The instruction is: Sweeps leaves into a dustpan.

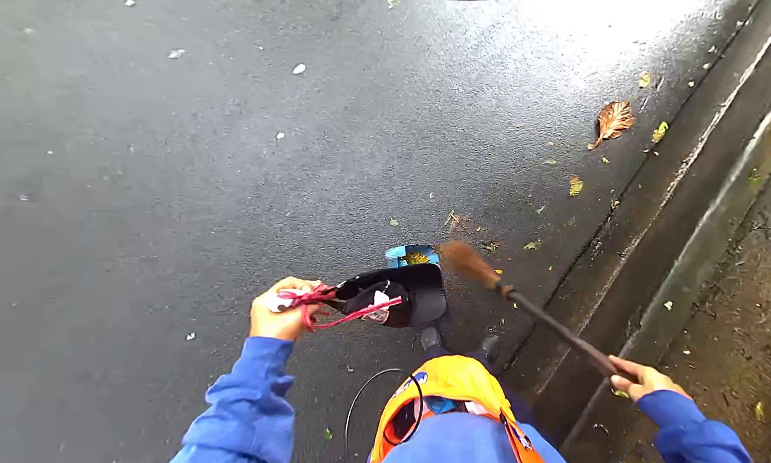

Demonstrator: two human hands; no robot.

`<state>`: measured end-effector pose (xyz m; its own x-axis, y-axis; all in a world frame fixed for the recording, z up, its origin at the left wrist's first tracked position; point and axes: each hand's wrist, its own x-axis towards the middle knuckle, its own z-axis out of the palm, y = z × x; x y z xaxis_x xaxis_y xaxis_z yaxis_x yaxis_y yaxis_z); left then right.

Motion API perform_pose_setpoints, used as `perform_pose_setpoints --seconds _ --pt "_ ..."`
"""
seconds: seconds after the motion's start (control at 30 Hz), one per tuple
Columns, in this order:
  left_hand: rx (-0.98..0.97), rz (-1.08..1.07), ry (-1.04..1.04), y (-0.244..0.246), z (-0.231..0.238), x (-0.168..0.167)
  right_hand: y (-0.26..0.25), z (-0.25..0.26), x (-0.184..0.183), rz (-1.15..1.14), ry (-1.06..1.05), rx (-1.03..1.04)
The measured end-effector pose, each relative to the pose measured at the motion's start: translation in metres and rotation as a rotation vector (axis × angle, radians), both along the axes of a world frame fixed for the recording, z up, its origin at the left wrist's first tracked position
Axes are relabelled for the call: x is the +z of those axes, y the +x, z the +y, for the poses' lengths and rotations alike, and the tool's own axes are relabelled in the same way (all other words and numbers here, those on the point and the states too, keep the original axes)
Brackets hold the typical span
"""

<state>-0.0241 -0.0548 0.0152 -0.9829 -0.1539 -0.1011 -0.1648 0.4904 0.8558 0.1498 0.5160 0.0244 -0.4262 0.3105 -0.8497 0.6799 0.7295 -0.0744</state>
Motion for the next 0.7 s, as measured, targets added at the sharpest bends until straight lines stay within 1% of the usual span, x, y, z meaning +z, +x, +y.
perform_pose_setpoints --seconds 0.07,0.13,0.17,0.23,0.3,0.4,0.47,0.53,0.57,0.63,0.7 --pt "0.079 0.019 0.017 0.007 -0.011 0.006 -0.028 -0.002 -0.012 0.004 0.141 -0.038" --pt "0.179 0.013 0.026 0.014 -0.011 0.011 -0.063 -0.033 -0.039 -0.055 0.278 -0.022" --pt "0.226 0.006 0.014 0.016 -0.009 0.011 -0.076 -0.050 -0.054 -0.089 0.313 0.006" --pt "0.296 -0.012 -0.015 0.018 -0.004 0.003 -0.093 -0.073 -0.070 -0.163 0.256 0.146" --pt "0.326 -0.032 -0.024 0.018 -0.002 -0.009 -0.096 -0.071 -0.067 -0.164 0.122 0.234" --pt "0.328 -0.041 -0.009 0.018 -0.001 -0.017 -0.111 -0.038 -0.042 -0.007 -0.032 0.175" --pt "0.322 -0.019 0.015 0.020 -0.002 -0.021 -0.135 -0.035 -0.024 0.059 0.033 0.200" --pt "0.305 -0.004 0.048 0.019 -0.001 -0.025 -0.165 -0.050 -0.021 0.105 0.139 0.226" --pt "0.299 -0.001 0.063 0.018 0.001 -0.025 -0.183 -0.062 -0.026 0.104 0.197 0.233" --pt "0.275 0.014 0.069 0.017 0.005 -0.027 -0.212 -0.089 -0.057 0.097 0.296 0.240" --pt "0.266 0.023 0.088 0.018 0.014 -0.028 -0.226 -0.119 -0.086 0.061 0.333 0.300"
